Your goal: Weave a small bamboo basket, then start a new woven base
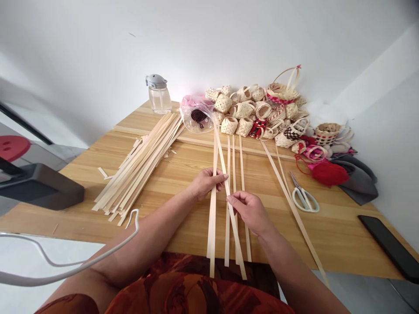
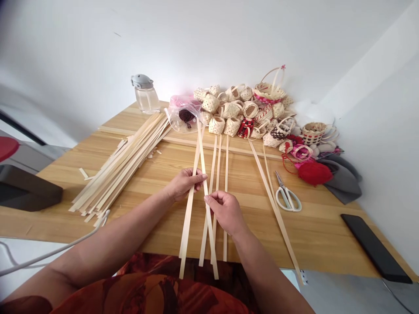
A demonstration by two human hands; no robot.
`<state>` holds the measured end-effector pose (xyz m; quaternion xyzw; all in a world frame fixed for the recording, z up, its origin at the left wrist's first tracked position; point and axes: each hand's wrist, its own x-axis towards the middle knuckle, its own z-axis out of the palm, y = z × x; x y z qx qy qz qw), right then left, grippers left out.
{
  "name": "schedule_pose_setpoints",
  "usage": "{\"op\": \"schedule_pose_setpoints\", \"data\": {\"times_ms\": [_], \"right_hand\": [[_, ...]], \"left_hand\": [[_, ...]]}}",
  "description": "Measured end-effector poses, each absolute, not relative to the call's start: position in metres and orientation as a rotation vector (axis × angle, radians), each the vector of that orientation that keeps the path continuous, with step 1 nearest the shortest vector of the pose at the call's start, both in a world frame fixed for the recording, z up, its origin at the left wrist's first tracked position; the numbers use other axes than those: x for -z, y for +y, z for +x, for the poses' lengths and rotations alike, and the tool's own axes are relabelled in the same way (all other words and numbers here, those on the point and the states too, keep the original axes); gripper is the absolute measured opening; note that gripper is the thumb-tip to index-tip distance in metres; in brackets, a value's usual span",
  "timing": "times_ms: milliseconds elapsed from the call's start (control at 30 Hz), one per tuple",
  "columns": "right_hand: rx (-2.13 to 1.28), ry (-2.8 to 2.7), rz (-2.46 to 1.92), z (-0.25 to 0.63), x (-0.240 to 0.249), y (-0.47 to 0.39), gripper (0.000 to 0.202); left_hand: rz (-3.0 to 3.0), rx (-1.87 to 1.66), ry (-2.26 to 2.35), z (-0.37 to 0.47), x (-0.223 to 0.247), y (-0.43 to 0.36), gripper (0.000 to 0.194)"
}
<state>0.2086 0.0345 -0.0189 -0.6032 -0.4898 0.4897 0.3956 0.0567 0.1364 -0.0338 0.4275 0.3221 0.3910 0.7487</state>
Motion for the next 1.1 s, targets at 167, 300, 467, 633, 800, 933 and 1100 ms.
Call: {"op": "schedule_pose_setpoints", "data": {"times_ms": [167,300,467,633,800,933,1100], "right_hand": [[-1.338,-1.120,-1.465,0.214,0.022,0.036,0.031],[-1.355,-1.140,-1.456,0.220,0.021,0.031,0.029],[-1.328,-1.179,-1.468,0.220,0.022,0.028,0.028],[-1.276,-1.197,-1.471,0.223,0.021,0.029,0.028],[-1.207,-1.254,-1.483,0.229,0.023,0.030,0.028],[-1.215,-1.261,-1.482,0.231,0.025,0.030,0.029],[-1.236,-1.238,-1.474,0.229,0.024,0.028,0.030]], "left_hand": [[0.931,-0.859,0.713,0.057,0.033,0.137,0.029],[0.907,-0.893,0.712,0.056,0.033,0.138,0.030],[0.898,-0.889,0.732,0.057,0.033,0.137,0.031],[0.911,-0.866,0.702,0.057,0.037,0.136,0.033],[0.931,-0.862,0.716,0.057,0.037,0.136,0.033],[0.941,-0.852,0.728,0.058,0.036,0.137,0.033],[0.945,-0.849,0.740,0.057,0.037,0.138,0.037]]}}
